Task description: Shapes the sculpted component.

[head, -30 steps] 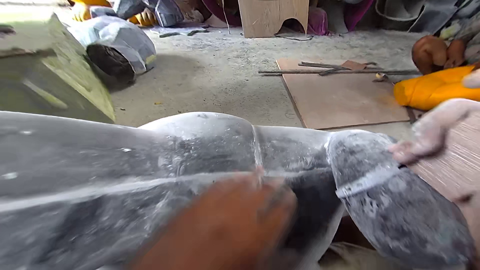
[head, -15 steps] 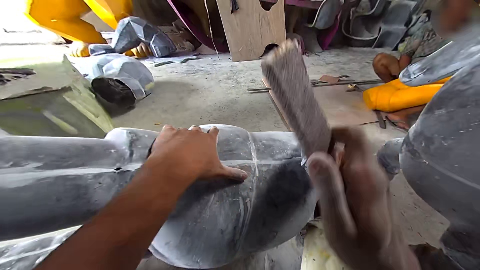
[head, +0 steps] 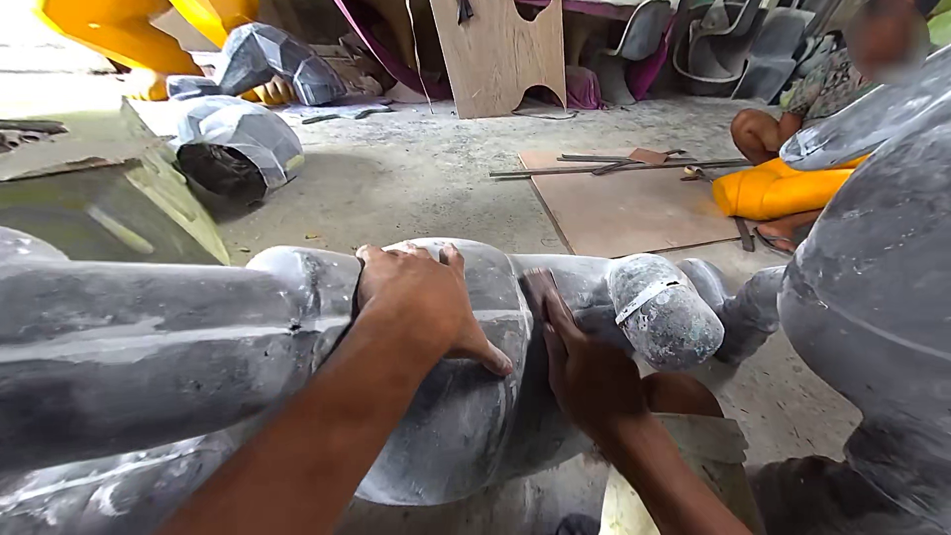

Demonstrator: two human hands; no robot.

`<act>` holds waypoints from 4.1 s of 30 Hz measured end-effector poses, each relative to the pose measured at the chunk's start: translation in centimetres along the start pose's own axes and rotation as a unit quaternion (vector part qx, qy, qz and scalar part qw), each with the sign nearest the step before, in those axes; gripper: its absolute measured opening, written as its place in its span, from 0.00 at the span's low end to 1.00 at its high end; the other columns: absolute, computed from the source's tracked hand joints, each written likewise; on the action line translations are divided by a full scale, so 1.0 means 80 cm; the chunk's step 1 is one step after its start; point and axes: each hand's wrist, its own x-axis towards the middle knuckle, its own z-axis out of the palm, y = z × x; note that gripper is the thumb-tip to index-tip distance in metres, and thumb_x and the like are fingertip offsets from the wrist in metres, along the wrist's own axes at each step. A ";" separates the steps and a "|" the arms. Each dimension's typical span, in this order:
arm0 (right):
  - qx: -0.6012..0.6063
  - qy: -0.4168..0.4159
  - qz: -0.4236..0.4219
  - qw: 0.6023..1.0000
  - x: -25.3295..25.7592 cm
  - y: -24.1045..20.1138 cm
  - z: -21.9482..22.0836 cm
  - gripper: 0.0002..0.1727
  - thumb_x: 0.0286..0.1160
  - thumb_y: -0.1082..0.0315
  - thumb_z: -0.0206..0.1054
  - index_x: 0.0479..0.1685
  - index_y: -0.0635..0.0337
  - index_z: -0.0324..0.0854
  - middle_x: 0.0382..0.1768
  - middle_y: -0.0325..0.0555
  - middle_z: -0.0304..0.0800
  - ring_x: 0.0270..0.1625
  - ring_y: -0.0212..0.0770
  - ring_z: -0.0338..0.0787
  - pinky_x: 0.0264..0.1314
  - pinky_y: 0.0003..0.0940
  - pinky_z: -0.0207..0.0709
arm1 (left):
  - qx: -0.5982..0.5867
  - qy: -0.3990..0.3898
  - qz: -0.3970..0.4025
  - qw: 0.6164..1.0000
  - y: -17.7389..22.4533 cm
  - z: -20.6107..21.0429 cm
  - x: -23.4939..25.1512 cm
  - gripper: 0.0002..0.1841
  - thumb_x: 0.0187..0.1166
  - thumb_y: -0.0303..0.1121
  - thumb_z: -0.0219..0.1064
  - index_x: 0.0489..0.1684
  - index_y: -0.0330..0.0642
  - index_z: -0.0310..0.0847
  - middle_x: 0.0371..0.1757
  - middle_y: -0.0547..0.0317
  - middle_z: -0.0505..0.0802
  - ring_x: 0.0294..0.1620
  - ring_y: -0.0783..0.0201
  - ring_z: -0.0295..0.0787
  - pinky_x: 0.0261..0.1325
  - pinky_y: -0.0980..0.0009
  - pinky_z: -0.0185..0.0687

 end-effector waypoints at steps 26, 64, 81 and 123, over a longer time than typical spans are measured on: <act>-0.022 0.085 -0.072 0.994 -0.079 0.007 0.019 0.31 0.91 0.50 0.46 0.93 0.36 0.61 0.14 0.37 0.80 0.14 0.43 0.81 0.16 0.46 0.76 | -0.027 0.014 0.013 0.999 -0.003 -0.006 0.008 0.83 0.15 0.92 0.70 0.95 0.62 0.53 0.68 0.29 0.85 0.70 0.30 0.79 0.69 0.24 0.61; -0.001 -0.179 0.000 0.984 0.013 -0.030 -0.032 0.36 0.91 0.43 0.35 0.98 0.31 0.35 0.40 0.49 0.93 0.48 0.55 0.94 0.53 0.57 0.85 | -0.065 0.026 -0.069 0.995 -0.152 -0.019 -0.037 0.48 0.55 0.92 0.45 0.25 0.52 0.85 0.31 0.52 0.92 0.40 0.48 0.92 0.41 0.40 0.82; -0.105 0.041 -0.089 0.990 0.003 -0.019 0.000 0.31 0.89 0.49 0.47 0.89 0.44 0.68 0.16 0.41 0.84 0.21 0.47 0.88 0.23 0.48 0.80 | -0.100 0.055 0.019 0.993 -0.192 -0.016 0.024 0.50 0.42 0.97 0.45 0.17 0.56 0.86 0.21 0.56 0.89 0.29 0.54 0.91 0.33 0.43 0.83; -0.109 0.056 -0.065 0.990 0.013 -0.015 0.006 0.33 0.91 0.51 0.46 0.94 0.47 0.58 0.14 0.38 0.80 0.16 0.44 0.82 0.17 0.46 0.75 | -0.352 0.125 0.205 0.905 -0.218 0.016 0.044 0.28 0.63 0.65 0.79 0.46 0.51 0.93 0.34 0.62 0.96 0.36 0.70 0.94 0.39 0.67 0.90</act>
